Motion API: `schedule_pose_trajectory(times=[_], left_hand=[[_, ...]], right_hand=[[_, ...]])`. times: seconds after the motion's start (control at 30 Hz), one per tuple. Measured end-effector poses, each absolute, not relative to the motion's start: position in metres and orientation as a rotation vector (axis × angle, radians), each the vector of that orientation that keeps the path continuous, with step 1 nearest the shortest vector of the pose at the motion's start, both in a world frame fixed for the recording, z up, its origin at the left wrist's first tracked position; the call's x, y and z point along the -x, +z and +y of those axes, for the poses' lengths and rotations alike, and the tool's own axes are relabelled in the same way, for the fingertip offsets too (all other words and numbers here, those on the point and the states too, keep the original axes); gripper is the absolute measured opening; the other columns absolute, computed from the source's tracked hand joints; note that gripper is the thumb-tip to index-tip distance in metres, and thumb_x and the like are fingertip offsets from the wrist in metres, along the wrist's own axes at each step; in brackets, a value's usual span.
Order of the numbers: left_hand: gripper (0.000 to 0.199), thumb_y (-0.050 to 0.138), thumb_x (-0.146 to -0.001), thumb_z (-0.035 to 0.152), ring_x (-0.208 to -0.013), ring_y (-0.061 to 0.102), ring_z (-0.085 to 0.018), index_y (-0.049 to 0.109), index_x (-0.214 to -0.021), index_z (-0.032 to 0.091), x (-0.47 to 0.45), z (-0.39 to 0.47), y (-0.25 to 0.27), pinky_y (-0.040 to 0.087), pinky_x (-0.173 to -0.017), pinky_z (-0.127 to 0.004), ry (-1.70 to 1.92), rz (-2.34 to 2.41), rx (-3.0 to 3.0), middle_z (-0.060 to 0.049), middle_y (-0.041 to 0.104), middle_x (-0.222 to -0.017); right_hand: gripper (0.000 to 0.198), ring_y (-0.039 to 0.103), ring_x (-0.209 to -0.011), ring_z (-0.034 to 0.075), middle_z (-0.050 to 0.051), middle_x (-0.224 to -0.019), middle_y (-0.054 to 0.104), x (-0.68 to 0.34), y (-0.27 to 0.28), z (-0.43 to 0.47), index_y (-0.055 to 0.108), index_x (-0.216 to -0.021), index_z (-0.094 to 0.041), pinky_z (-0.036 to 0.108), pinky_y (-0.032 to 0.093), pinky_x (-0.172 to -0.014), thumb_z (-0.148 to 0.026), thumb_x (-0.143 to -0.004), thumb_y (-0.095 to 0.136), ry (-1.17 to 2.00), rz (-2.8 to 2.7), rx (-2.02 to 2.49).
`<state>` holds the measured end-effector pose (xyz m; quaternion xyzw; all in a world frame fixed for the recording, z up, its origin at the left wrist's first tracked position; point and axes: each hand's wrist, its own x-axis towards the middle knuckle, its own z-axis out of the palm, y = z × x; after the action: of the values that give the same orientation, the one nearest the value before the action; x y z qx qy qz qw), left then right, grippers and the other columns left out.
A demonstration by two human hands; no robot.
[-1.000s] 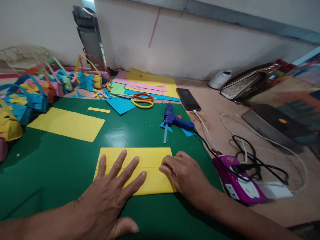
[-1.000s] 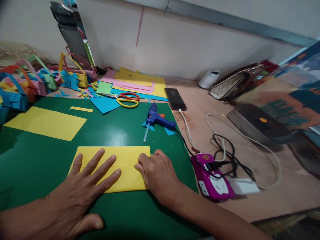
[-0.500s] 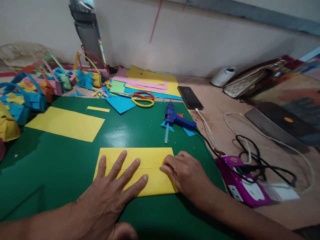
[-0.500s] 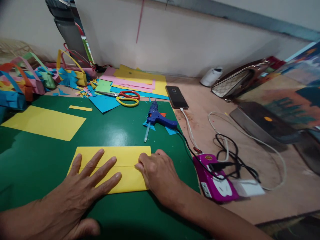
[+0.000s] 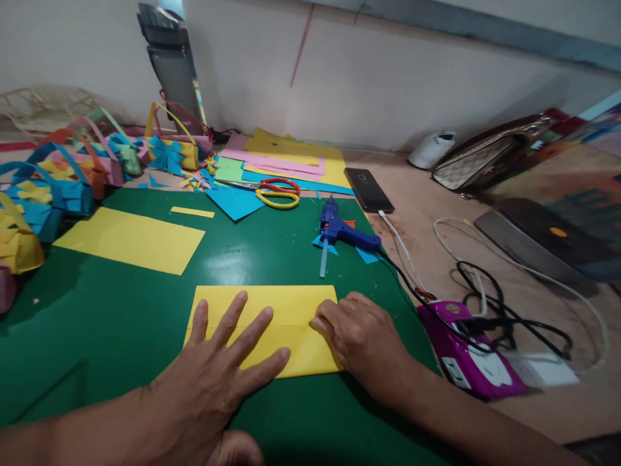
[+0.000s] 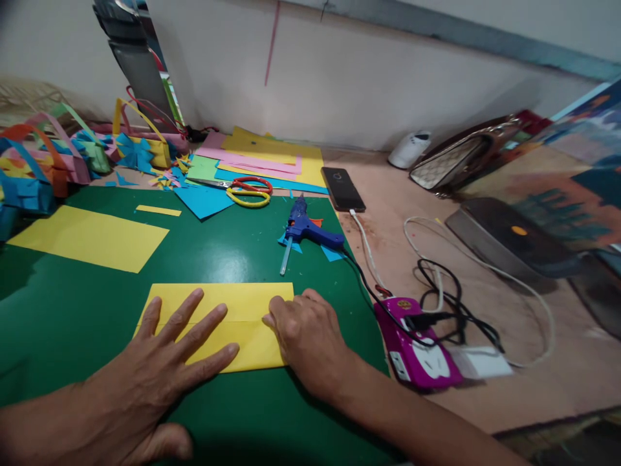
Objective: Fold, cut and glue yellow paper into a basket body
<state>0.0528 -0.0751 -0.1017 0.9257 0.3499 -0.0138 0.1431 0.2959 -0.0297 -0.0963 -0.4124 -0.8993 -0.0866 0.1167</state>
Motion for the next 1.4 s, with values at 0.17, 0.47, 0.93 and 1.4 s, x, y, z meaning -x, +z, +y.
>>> schedule_pose_trajectory(times=[0.17, 0.47, 0.93, 1.4], left_hand=[[0.080, 0.029, -0.078, 0.079, -0.134, 0.007, -0.054, 0.017, -0.146, 0.037, -0.050, -0.079, -0.107, 0.017, -0.082, -0.084, 0.038, 1.014, -2.715, -0.014, 0.021, -0.153], [0.083, 0.035, -0.078, 0.078, -0.134, 0.005, -0.053, 0.013, -0.146, 0.037, -0.049, -0.080, -0.116, 0.016, -0.085, -0.083, 0.118, 1.007, -2.762, -0.013, 0.017, -0.154], [0.080, 0.037, -0.079, 0.076, -0.135, 0.003, -0.052, 0.012, -0.146, 0.039, -0.046, -0.082, -0.114, 0.015, -0.087, -0.083, 0.079, 1.022, -2.773, -0.012, 0.013, -0.155], [0.085, 0.038, -0.075, 0.078, -0.135, -0.002, -0.052, 0.009, -0.146, 0.040, -0.045, -0.076, -0.105, 0.011, -0.087, -0.083, 0.064, 0.957, -2.695, -0.014, 0.006, -0.155]], right_hand=[[0.029, 0.052, -0.058, 0.020, 0.006, -0.060, 0.060, -0.298, -0.079, -0.037, 0.059, -0.066, -0.016, 0.033, 0.032, -0.062, -0.010, -0.090, 0.041, -0.512, -2.629, 1.244], [0.079, 0.048, -0.121, 0.033, 0.025, -0.126, 0.056, -0.275, -0.094, -0.107, 0.056, -0.120, 0.001, 0.043, 0.041, -0.096, -0.066, -0.083, 0.042, -0.156, -2.804, 1.015], [0.042, 0.050, -0.121, 0.033, 0.019, -0.128, 0.056, -0.333, -0.075, -0.117, 0.059, -0.119, -0.009, 0.057, 0.039, -0.096, -0.037, -0.089, 0.049, -0.295, -2.726, 1.257], [0.056, 0.034, -0.133, 0.031, 0.020, -0.138, 0.046, -0.294, -0.097, -0.099, 0.053, -0.128, -0.006, 0.041, 0.042, -0.103, -0.033, -0.080, 0.062, 0.027, -2.859, 0.979]])
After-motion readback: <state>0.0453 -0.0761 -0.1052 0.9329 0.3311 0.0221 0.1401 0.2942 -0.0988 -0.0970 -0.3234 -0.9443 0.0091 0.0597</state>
